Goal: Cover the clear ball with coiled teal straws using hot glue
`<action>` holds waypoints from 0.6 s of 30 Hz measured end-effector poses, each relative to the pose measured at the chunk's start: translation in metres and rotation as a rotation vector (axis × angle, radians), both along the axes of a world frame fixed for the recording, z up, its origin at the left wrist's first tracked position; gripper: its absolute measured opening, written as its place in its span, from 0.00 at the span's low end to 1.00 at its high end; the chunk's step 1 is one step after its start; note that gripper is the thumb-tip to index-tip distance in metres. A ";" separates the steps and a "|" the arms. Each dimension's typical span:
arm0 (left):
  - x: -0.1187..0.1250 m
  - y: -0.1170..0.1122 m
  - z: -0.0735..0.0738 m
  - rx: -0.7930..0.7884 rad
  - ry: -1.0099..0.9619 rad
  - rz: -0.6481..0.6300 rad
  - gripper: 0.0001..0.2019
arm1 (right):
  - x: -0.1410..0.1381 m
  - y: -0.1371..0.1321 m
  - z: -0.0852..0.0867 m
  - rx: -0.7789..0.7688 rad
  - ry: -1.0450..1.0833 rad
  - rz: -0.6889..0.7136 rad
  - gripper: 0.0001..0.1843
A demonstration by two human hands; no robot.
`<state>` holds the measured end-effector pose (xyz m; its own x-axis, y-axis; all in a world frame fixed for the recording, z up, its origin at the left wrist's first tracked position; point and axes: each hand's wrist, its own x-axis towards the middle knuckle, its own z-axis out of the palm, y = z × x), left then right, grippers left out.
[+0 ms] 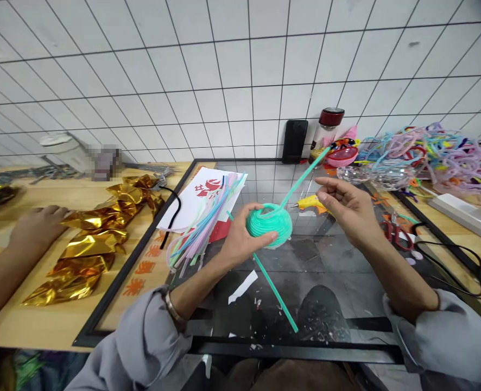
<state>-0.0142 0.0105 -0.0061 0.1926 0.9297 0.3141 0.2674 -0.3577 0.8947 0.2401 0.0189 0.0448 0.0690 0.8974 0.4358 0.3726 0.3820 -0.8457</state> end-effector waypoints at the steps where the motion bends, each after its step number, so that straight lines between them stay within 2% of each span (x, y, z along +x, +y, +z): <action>1: -0.001 0.002 -0.001 -0.042 -0.034 0.018 0.30 | 0.006 0.004 -0.002 -0.005 -0.055 -0.083 0.23; 3: -0.002 0.004 0.000 -0.077 -0.068 0.039 0.29 | 0.017 0.012 -0.007 -0.028 -0.257 -0.243 0.24; 5: -0.002 0.005 0.001 -0.106 -0.062 0.037 0.30 | 0.025 0.018 -0.015 -0.115 -0.596 -0.343 0.24; 7: -0.002 0.005 0.002 -0.124 -0.061 0.026 0.30 | 0.027 0.022 -0.024 -0.253 -0.928 -0.402 0.26; 9: -0.001 0.005 0.003 -0.125 -0.067 0.014 0.30 | 0.025 0.025 -0.033 -0.364 -1.122 -0.424 0.29; 13: 0.000 0.004 0.003 -0.109 -0.072 0.006 0.31 | 0.020 0.028 -0.043 -0.418 -1.148 -0.430 0.27; 18: 0.000 0.006 0.002 -0.117 -0.055 0.035 0.31 | 0.026 0.034 -0.043 -0.416 -1.052 -0.428 0.22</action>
<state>-0.0138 0.0168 -0.0044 0.1451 0.9664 0.2120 0.2277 -0.2411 0.9434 0.2656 0.0530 0.0016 0.1803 0.9735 0.1406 0.9820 -0.1700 -0.0822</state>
